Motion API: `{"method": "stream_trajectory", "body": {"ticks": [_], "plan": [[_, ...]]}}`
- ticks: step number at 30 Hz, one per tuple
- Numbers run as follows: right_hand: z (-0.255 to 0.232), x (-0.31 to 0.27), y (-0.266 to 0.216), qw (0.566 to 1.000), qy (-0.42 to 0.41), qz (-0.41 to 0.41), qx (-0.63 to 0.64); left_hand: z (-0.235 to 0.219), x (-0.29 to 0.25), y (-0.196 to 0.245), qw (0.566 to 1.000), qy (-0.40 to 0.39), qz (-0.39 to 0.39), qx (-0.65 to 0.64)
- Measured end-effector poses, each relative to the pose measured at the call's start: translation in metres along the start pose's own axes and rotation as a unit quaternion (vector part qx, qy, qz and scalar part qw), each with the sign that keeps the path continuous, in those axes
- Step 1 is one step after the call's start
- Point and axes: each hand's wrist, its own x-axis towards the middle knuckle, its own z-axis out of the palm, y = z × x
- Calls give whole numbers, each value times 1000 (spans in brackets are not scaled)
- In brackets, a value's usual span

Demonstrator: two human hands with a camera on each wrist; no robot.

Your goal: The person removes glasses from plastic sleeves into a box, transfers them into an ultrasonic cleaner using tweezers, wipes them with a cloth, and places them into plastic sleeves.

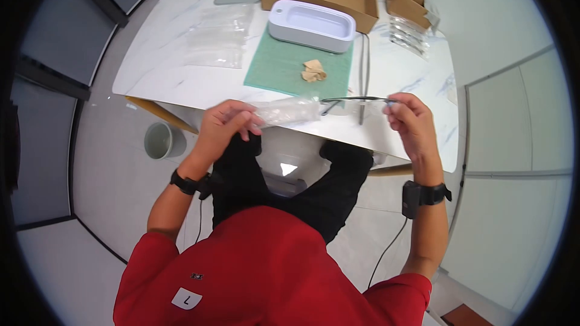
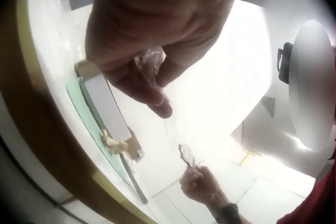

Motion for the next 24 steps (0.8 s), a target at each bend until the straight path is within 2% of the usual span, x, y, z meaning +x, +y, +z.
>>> {"method": "stream_trajectory", "body": {"ticks": [4, 9, 17, 19, 24], "plan": [[-6, 0, 3, 1000, 9, -1, 23, -70, 1, 22, 997, 47, 17, 66], [0, -2, 13, 999, 4, 17, 36, -142, 22, 28, 976, 73, -23, 202], [10, -7, 18, 999, -9, 30, 25, -173, 60, 28, 948, 110, -26, 298], [11, -8, 20, 999, -12, 29, 24, -183, 73, 17, 932, 138, 25, 334], [11, -10, 23, 999, -3, 37, 31, -197, 100, -9, 890, 194, 53, 408]]}}
